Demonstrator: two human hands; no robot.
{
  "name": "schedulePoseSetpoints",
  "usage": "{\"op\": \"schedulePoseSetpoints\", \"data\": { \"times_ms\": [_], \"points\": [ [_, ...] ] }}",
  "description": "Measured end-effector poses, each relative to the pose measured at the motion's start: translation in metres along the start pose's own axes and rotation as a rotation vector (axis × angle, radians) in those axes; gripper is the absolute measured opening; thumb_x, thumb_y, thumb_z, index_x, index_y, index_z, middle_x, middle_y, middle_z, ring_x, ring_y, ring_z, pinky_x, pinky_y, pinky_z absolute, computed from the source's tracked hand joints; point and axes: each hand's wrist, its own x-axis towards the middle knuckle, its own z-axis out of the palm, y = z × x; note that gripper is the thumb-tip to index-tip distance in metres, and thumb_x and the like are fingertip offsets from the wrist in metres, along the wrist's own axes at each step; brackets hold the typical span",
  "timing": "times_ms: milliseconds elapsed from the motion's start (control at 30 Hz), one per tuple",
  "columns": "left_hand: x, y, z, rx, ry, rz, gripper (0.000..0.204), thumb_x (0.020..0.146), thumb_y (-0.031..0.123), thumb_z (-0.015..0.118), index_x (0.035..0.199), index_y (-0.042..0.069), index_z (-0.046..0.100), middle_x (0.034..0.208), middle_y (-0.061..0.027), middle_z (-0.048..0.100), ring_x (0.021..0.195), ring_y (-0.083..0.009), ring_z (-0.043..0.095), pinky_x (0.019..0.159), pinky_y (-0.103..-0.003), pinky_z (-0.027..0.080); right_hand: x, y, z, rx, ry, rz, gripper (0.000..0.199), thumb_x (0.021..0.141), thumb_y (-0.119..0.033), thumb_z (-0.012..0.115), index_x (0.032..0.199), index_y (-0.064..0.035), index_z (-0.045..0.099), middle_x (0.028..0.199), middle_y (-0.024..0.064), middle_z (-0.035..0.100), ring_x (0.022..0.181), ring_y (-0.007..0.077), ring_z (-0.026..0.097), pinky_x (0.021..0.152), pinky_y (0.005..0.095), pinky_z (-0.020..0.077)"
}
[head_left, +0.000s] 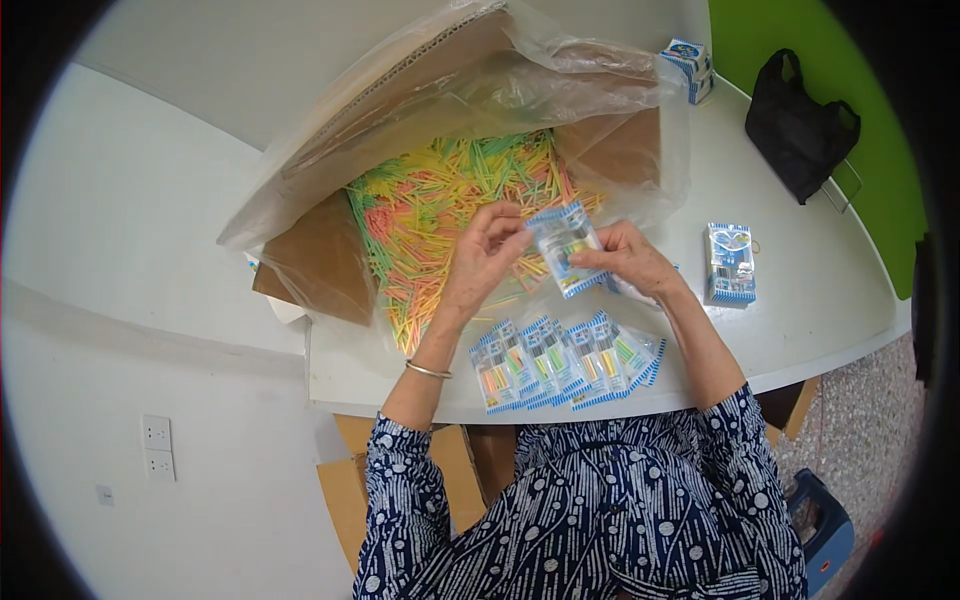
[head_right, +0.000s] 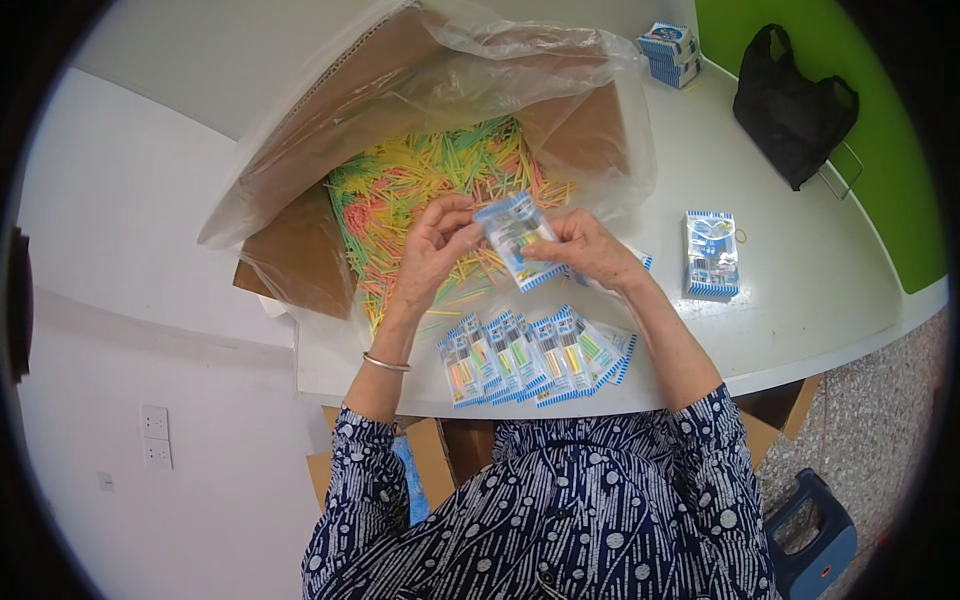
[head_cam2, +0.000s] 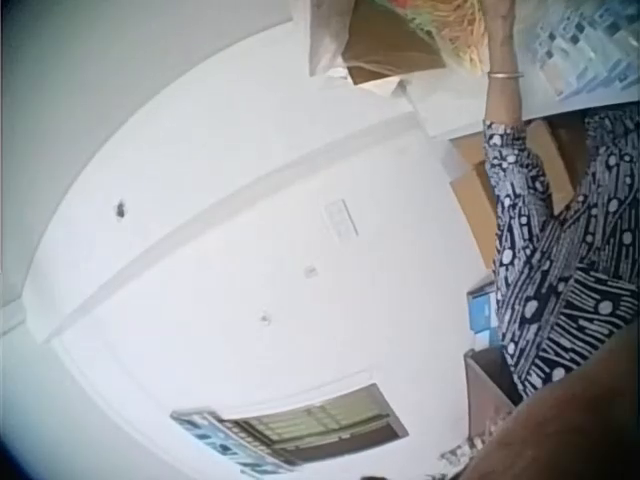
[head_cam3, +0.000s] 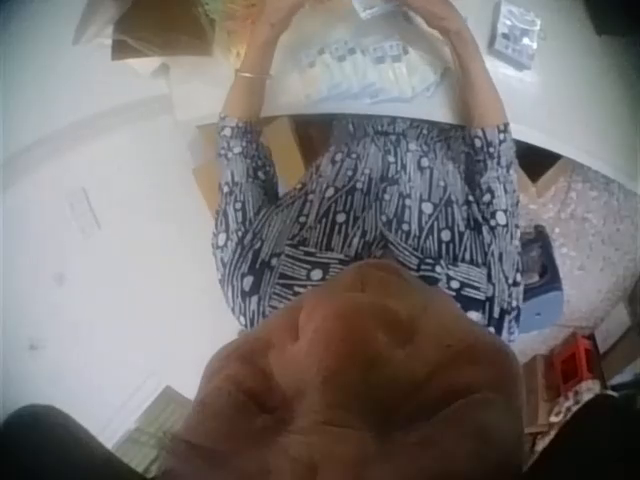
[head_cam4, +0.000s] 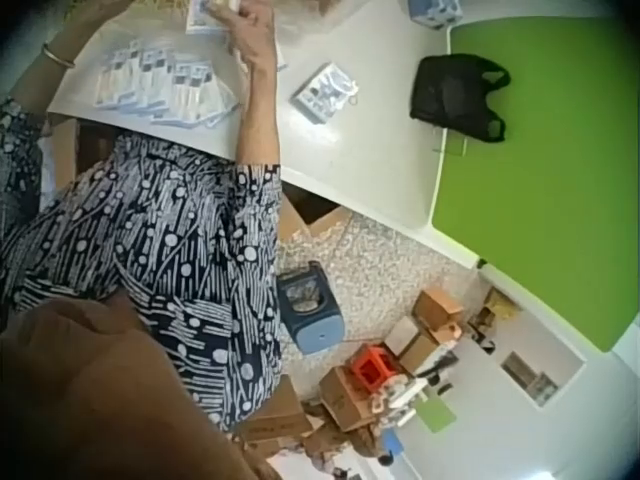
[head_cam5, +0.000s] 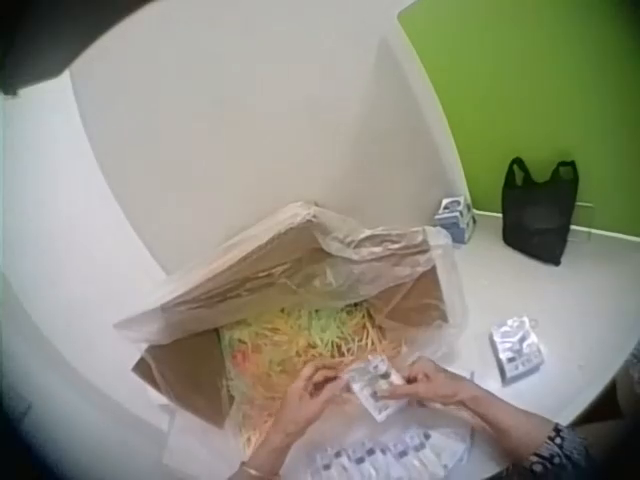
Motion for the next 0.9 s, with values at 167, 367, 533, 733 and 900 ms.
{"op": "schedulePoseSetpoints", "data": {
  "times_ms": [167, 367, 533, 733, 900],
  "points": [
    [-0.009, -0.031, -0.021, 0.73, -0.108, 0.169, 0.018, 0.085, 0.005, 0.06, 0.103, 0.0, 0.059, 0.103, -0.0065, 0.063, 0.09, -0.0181, 0.061, 0.079, -0.029, 0.049, 0.0, 0.002, -0.011, 0.059, 0.084, -0.016, 0.028, 0.082, -0.018, 0.071, 0.101, 0.0014, 0.069, 0.086, 0.0015, 0.068, 0.074, 0.0051, 0.058, 0.068, 0.02, 0.0449],
    [-0.009, -0.052, -0.002, 1.313, -0.214, 0.532, 0.021, 0.076, 0.008, 0.058, 0.096, 0.001, 0.062, 0.099, -0.0119, 0.057, 0.094, -0.0282, 0.056, 0.079, -0.037, 0.047, 0.002, 0.005, -0.003, 0.125, 0.069, -0.061, 0.026, 0.082, -0.015, 0.07, 0.102, 0.0026, 0.068, 0.095, 0.0058, 0.069, 0.082, 0.0078, 0.062, 0.077, 0.0223, 0.0475],
    [-0.003, -0.052, 0.001, 1.326, -0.233, 0.485, 0.022, 0.077, 0.008, 0.054, 0.097, 0.001, 0.06, 0.095, -0.0137, 0.054, 0.098, -0.0282, 0.054, 0.081, -0.039, 0.045, 0.004, 0.008, -0.002, 0.196, 0.01, 0.002, 0.028, 0.085, -0.02, 0.068, 0.101, 0.0034, 0.067, 0.094, 0.0063, 0.069, 0.08, 0.0086, 0.063, 0.074, 0.0218, 0.0487],
    [0.002, -0.063, -0.009, 1.366, -0.313, 0.603, 0.024, 0.075, 0.007, 0.055, 0.098, 0.002, 0.059, 0.089, -0.0137, 0.054, 0.093, -0.0287, 0.056, 0.075, -0.04, 0.048, 0.007, 0.012, -0.005, 0.208, -0.042, 0.046, 0.031, 0.086, -0.025, 0.068, 0.1, 0.0029, 0.067, 0.092, 0.0078, 0.069, 0.079, 0.0104, 0.065, 0.066, 0.0229, 0.053],
    [0.007, -0.048, -0.024, 1.012, -0.051, 0.447, 0.034, 0.079, 0.0, 0.059, 0.113, 0.001, 0.055, 0.088, -0.017, 0.062, 0.08, -0.0298, 0.063, 0.07, -0.039, 0.052, 0.009, 0.018, -0.01, 0.165, -0.064, 0.063, 0.031, 0.086, -0.026, 0.067, 0.1, 0.002, 0.067, 0.091, 0.008, 0.069, 0.078, 0.0103, 0.065, 0.064, 0.0227, 0.0537]
  ]
}}
